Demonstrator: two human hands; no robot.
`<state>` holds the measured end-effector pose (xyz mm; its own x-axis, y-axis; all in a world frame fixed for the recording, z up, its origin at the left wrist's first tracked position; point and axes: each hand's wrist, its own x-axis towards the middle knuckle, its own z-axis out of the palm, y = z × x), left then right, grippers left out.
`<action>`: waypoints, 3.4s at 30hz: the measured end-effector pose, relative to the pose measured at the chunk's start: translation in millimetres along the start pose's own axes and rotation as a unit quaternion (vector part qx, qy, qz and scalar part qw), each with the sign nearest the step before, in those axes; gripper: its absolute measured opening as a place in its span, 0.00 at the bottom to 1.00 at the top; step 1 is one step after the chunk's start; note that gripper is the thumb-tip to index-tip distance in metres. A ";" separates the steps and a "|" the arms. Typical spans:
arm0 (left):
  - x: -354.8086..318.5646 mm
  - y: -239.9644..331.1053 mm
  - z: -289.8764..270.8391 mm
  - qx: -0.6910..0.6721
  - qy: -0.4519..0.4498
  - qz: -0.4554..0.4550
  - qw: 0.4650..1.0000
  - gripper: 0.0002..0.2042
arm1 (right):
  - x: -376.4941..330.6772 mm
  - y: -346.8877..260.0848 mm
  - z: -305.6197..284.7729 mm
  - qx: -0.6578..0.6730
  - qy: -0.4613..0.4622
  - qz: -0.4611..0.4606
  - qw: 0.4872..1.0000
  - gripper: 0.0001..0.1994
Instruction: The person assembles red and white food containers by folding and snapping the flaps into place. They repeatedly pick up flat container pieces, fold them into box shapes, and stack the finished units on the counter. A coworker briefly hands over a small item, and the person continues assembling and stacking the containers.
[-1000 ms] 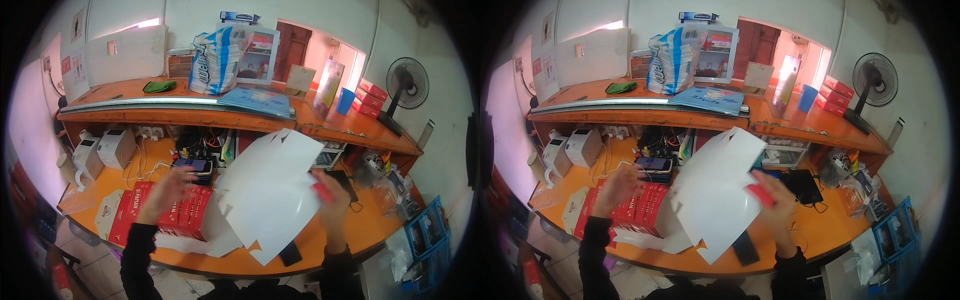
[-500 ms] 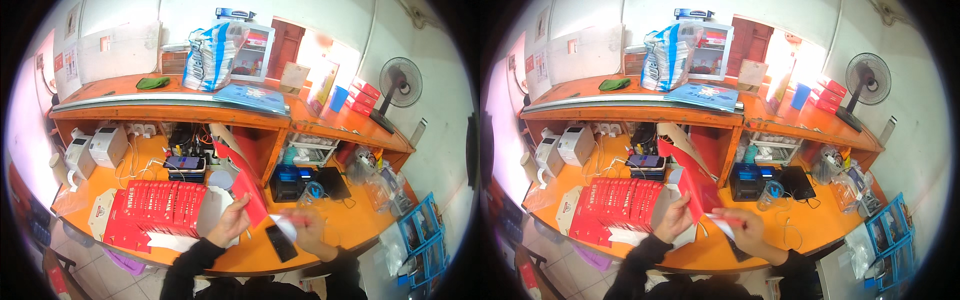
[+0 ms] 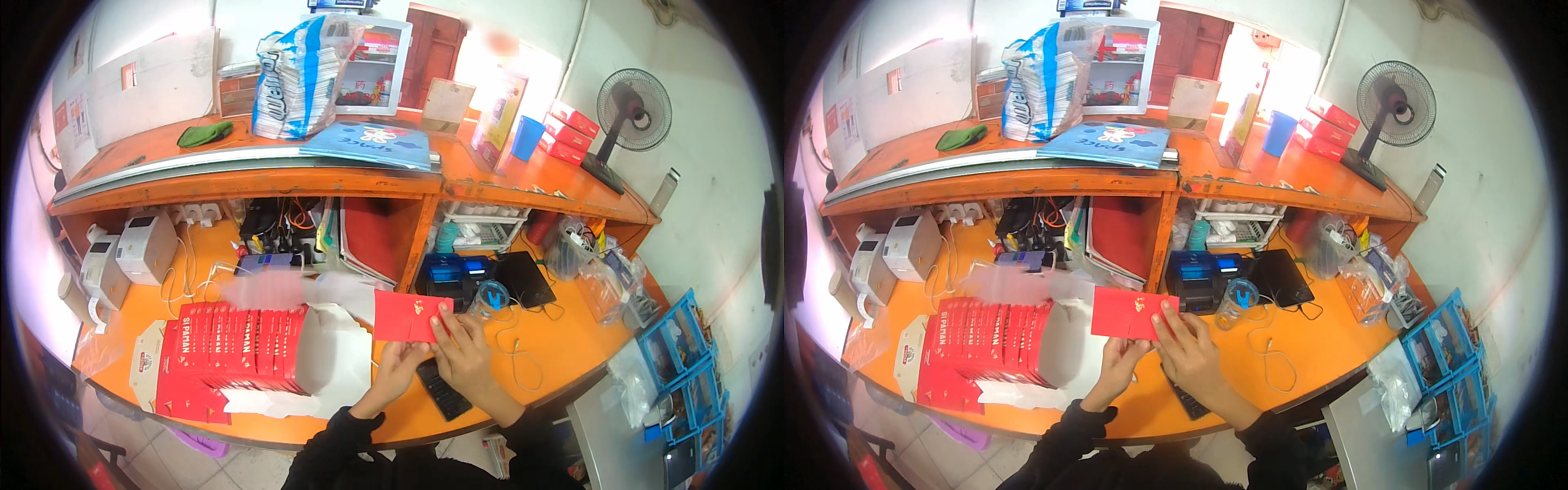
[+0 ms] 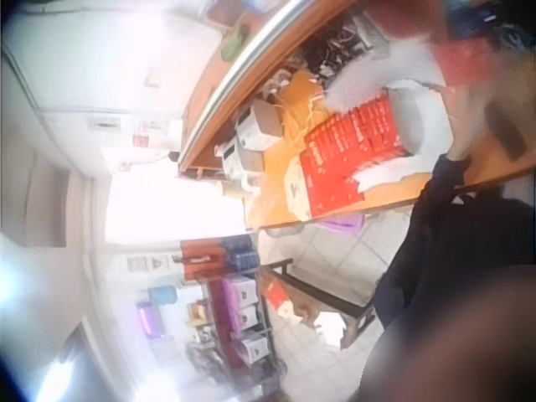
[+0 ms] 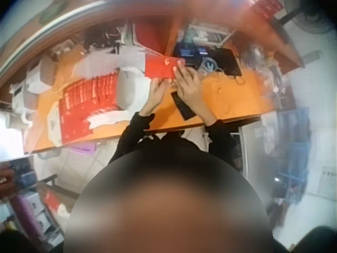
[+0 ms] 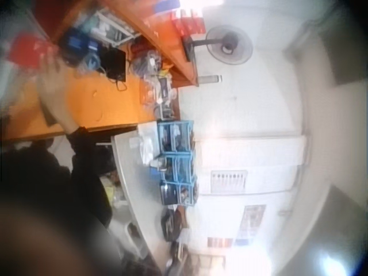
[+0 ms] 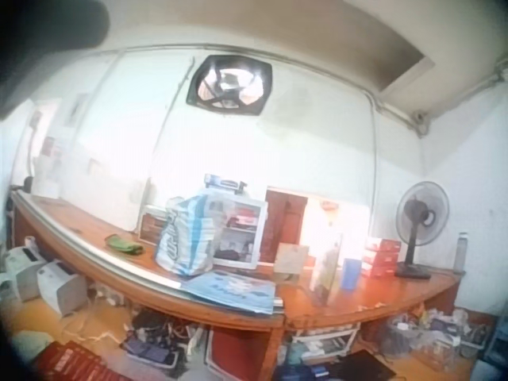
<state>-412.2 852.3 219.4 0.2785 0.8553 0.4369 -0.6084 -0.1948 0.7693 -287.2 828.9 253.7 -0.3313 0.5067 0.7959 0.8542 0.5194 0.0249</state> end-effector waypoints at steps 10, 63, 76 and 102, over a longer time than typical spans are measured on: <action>5.0 -39.1 13.8 0.379 -0.026 0.039 0.924 0.13 | 49.6 6.1 -38.8 0.036 0.002 -0.105 0.994 0.17; 104.2 -34.1 176.5 0.185 0.005 -0.019 0.982 0.12 | -62.0 194.7 -68.3 0.286 0.037 -0.070 0.955 0.12; 126.4 -69.1 158.4 -0.148 -0.065 -0.143 0.976 0.12 | -73.2 185.0 -73.5 0.618 0.306 0.079 0.720 0.35; 71.4 -76.2 184.2 0.089 -0.034 0.119 0.988 0.15 | -43.2 195.8 -87.0 0.280 0.114 0.015 0.953 0.17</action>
<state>-209.1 839.8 277.9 0.1966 0.7414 0.6416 -0.5246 -0.4733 0.7077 -70.8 848.8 276.8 -0.1606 0.3971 0.9036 0.4923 0.8257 -0.2754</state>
